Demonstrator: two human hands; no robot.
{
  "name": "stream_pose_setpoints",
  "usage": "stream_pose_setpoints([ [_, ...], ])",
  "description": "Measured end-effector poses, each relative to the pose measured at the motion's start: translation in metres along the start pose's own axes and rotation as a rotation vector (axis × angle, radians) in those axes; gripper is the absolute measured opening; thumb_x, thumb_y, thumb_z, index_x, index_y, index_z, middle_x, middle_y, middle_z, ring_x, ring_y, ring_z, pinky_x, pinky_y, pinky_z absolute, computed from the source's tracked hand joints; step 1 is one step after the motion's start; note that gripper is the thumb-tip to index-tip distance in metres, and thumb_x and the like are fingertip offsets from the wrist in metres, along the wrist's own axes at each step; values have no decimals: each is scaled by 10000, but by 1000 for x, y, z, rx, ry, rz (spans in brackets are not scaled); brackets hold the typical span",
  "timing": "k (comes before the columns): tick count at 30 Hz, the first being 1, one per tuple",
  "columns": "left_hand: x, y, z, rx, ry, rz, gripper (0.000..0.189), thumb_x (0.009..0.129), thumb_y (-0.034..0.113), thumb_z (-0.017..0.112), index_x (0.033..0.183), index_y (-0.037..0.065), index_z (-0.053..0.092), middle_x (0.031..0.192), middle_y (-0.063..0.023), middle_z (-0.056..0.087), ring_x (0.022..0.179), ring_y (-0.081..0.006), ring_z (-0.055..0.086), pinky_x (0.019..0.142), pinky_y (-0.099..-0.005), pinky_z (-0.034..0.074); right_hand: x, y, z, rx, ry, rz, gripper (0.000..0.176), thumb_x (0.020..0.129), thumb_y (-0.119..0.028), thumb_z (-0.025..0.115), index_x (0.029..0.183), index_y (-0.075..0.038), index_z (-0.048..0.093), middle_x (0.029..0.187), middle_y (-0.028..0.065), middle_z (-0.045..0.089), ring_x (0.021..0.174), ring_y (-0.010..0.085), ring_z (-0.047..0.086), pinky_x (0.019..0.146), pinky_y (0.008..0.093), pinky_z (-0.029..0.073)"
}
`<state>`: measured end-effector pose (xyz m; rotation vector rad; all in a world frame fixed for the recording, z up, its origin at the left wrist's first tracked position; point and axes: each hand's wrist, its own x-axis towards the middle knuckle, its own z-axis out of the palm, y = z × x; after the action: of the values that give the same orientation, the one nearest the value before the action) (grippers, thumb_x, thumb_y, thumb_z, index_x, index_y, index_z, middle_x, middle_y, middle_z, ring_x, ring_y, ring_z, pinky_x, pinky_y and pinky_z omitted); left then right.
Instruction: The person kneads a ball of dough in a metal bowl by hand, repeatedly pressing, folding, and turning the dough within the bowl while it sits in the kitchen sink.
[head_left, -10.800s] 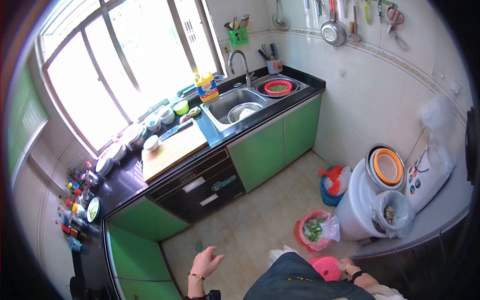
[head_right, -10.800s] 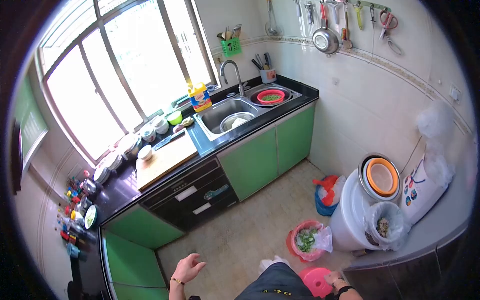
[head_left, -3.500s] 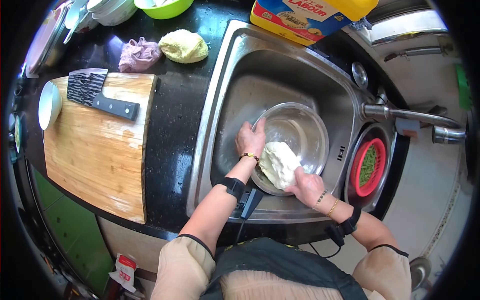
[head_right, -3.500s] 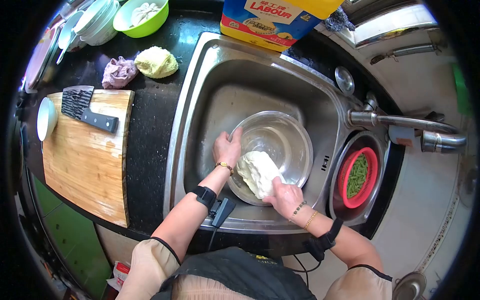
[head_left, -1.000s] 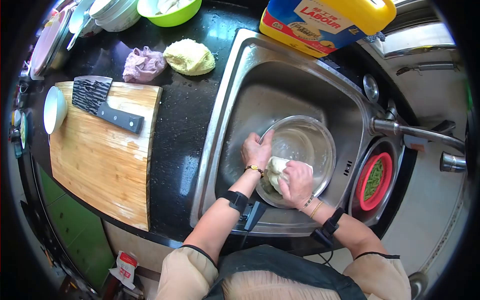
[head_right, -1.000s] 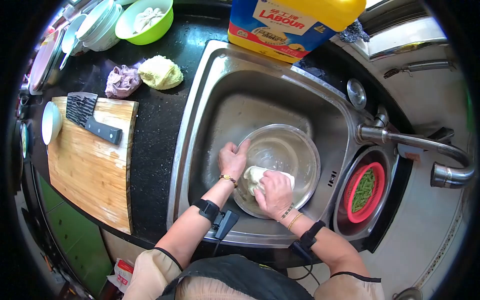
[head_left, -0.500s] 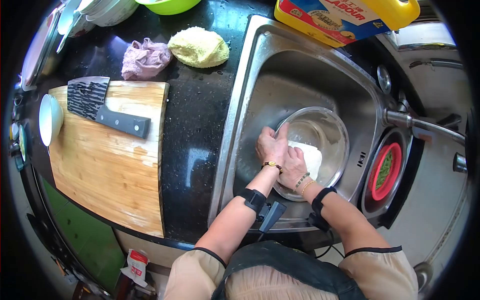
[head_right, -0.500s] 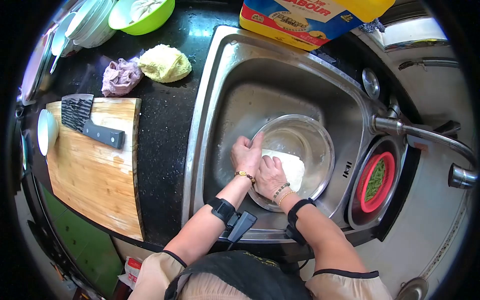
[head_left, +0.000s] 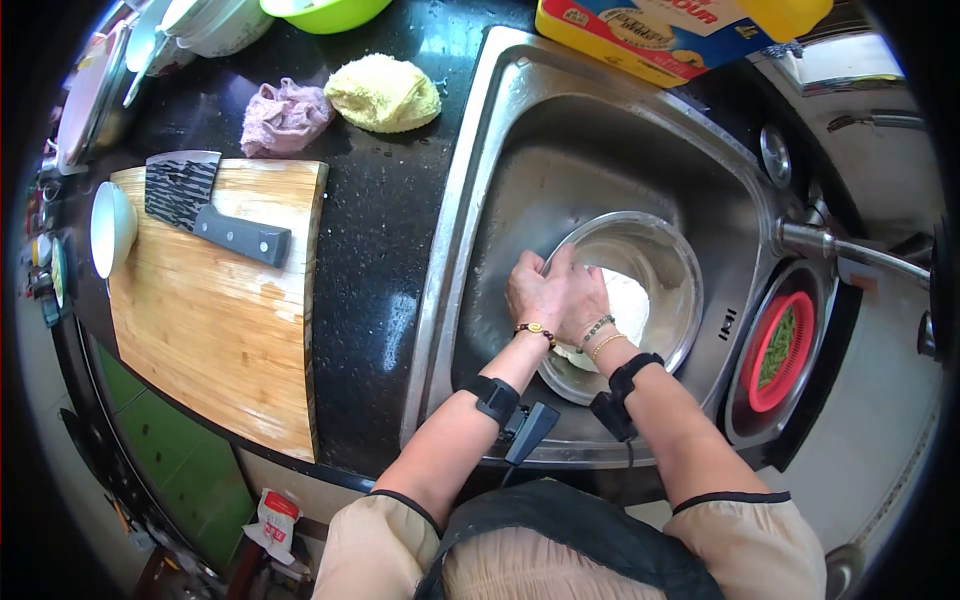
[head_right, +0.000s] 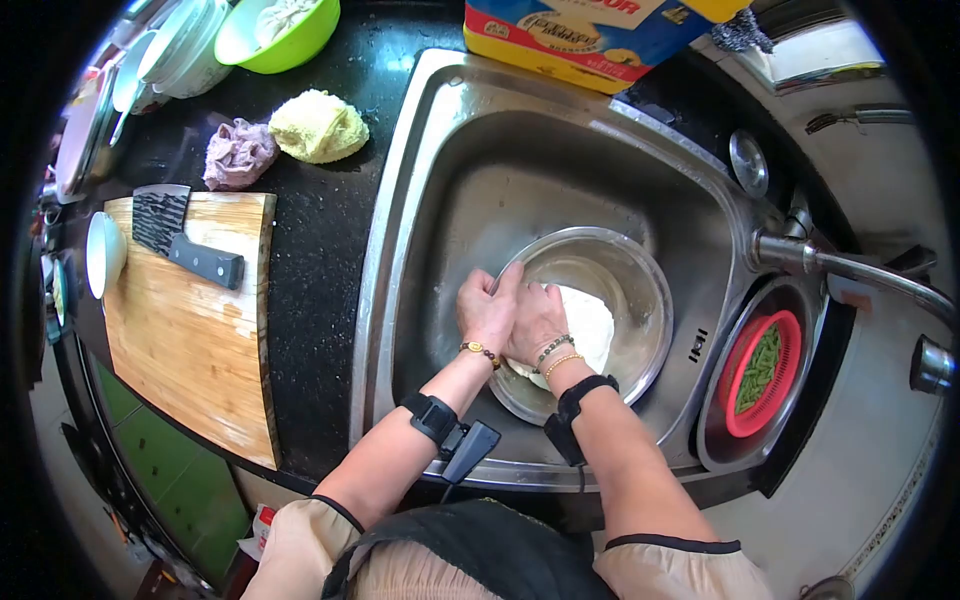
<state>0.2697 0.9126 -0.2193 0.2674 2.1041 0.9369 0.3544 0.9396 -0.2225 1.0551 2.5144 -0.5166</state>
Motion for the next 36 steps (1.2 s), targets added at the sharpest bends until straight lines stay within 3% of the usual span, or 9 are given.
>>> stream_pose_setpoints([
  [4, 2, -2, -2, 26, -45, 17, 528, 717, 476, 696, 591, 19, 465, 596, -165, 550, 539, -285, 507, 562, -410, 429, -1, 3, 1, 70, 119, -9, 395, 692, -318, 579, 989, -59, 570, 899, 107, 582, 910, 262, 529, 759, 381, 362],
  [7, 5, -7, 1, -27, -22, 76, 521, 718, 467, 701, 587, 17, 473, 581, -160, 541, 519, -258, 484, 548, -404, 425, -4, 3, 2, 136, 367, -62, 361, 707, -291, 567, 989, -66, 575, 932, 115, 567, 931, 263, 516, 761, 390, 361],
  [9, 8, -12, 2, -24, -13, 65, 514, 718, 459, 704, 583, 17, 480, 568, -160, 532, 515, -246, 482, 542, -403, 422, -7, 4, 1, 183, 323, -53, 372, 712, -287, 577, 1019, -79, 568, 964, 116, 561, 948, 266, 505, 788, 399, 360],
  [11, 9, -17, 7, -95, -13, 114, 493, 751, 396, 709, 539, 32, 453, 518, -45, 482, 522, -99, 396, 473, -324, 385, -10, 11, 0, 133, 305, -169, 479, 650, -290, 633, 1055, -52, 541, 964, 123, 561, 911, 298, 501, 782, 413, 367],
  [16, 8, -12, 2, 4, 5, 156, 494, 755, 403, 700, 547, 30, 453, 508, -47, 458, 512, -110, 373, 471, -332, 368, -17, 9, -21, 183, 20, -115, 405, 650, -229, 666, 1027, -108, 581, 967, 115, 572, 898, 292, 538, 833, 404, 370],
  [21, 7, -13, 3, 37, -1, 175, 520, 755, 423, 692, 542, 22, 437, 495, -71, 439, 510, -130, 353, 481, -358, 363, -68, 43, -39, 140, 117, -199, 322, 658, -250, 673, 946, -122, 610, 886, 97, 544, 858, 249, 544, 792, 392, 368],
  [23, 6, -12, 2, 39, -7, 169, 527, 755, 435, 685, 544, 20, 435, 502, -81, 447, 505, -149, 353, 488, -370, 364, -92, 55, -72, 234, 323, -146, 299, 653, -283, 689, 882, -107, 613, 843, 87, 529, 845, 246, 529, 767, 391, 362],
  [25, 6, -10, 0, 92, -34, 157, 516, 751, 479, 660, 615, 11, 489, 623, -195, 546, 561, -335, 496, 566, -430, 406, -117, 68, -85, 211, 326, -81, 280, 655, -288, 694, 841, -98, 610, 828, 86, 524, 844, 248, 519, 762, 392, 358],
  [36, 2, 2, -5, 147, -54, 128, 527, 763, 507, 627, 671, 0, 516, 686, -225, 573, 646, -403, 542, 595, -447, 424, -87, 29, -67, 101, 461, -146, 182, 709, -208, 651, 721, -61, 546, 832, 117, 508, 840, 284, 481, 756, 421, 367],
])
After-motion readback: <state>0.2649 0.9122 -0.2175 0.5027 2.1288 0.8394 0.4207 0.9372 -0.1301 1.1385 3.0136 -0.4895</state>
